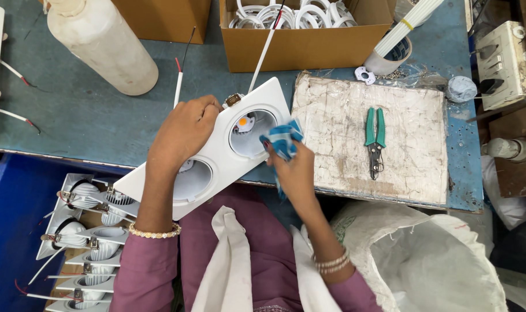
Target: The person assembles a dual recessed light fixture by inserting a blue cloth into the housing, placing a metal reflector and a clear lens into each socket, and securing them with white plastic rings. The person uses a cloth to wipe the lens surfaces and places the completed unit into a blue bin.
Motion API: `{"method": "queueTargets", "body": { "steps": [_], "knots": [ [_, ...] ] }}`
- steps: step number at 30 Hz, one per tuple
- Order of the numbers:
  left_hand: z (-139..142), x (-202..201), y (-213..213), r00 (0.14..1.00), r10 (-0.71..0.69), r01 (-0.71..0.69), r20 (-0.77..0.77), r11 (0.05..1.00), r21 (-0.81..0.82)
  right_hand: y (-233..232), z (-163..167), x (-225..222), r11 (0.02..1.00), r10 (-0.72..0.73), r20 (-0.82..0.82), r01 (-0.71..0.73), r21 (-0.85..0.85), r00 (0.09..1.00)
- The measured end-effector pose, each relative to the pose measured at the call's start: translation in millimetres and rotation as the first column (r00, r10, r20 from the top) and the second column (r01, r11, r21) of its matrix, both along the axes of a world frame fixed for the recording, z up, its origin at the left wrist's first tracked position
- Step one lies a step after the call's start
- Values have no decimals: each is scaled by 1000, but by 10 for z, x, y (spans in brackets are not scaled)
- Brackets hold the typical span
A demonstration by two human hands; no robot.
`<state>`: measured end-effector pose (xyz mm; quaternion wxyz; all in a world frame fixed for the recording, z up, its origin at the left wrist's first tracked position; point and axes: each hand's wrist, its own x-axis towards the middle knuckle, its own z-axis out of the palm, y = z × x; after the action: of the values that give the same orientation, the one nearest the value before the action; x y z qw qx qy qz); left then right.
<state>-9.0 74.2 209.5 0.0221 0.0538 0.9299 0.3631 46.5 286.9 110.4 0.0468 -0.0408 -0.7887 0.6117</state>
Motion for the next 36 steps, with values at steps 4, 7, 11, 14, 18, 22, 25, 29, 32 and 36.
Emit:
{"method": "queueTargets", "body": {
  "steps": [4, 7, 11, 14, 18, 22, 25, 29, 32, 36],
  "knots": [
    [18, 15, -1, 999, 25, -25, 36, 1000, 3, -24, -22, -269, 921, 238, -285, -123, 370, 929],
    [10, 17, -17, 999, 27, -28, 33, 1000, 7, -130, 33, -345, 864, 324, -323, -139, 484, 889],
    [-55, -8, -55, 1000, 19, -19, 20, 1000, 5, -236, 149, -365, 782, 321, -249, -107, 615, 914],
    [-115, -40, -94, 1000, -9, 9, -28, 1000, 17, -152, 178, -292, 882, 319, -100, -257, 395, 942],
    [-161, -45, -144, 997, 13, -9, -75, 999, 50, 209, 102, -91, 961, -200, -270, 242, 136, 942],
    [-159, 16, -167, 992, 55, -52, -116, 998, 32, 638, 88, -284, 827, -326, -466, 487, 280, 822],
    [-131, 78, -183, 989, 78, -73, -122, 996, 44, 877, 209, -460, 571, -44, -181, 174, 802, 982],
    [-79, 154, -212, 979, 130, -119, -156, 990, 74, 862, 547, -280, 544, -53, -179, 179, 820, 982],
    [-56, 249, -239, 964, 164, -144, -208, 984, 108, 569, 947, -21, 656, -14, -390, 303, 691, 921],
    [-25, 304, -309, 962, 159, -134, -221, 984, 121, 13, 1558, 153, 887, 75, -453, 148, 438, 888]
  ]
}}
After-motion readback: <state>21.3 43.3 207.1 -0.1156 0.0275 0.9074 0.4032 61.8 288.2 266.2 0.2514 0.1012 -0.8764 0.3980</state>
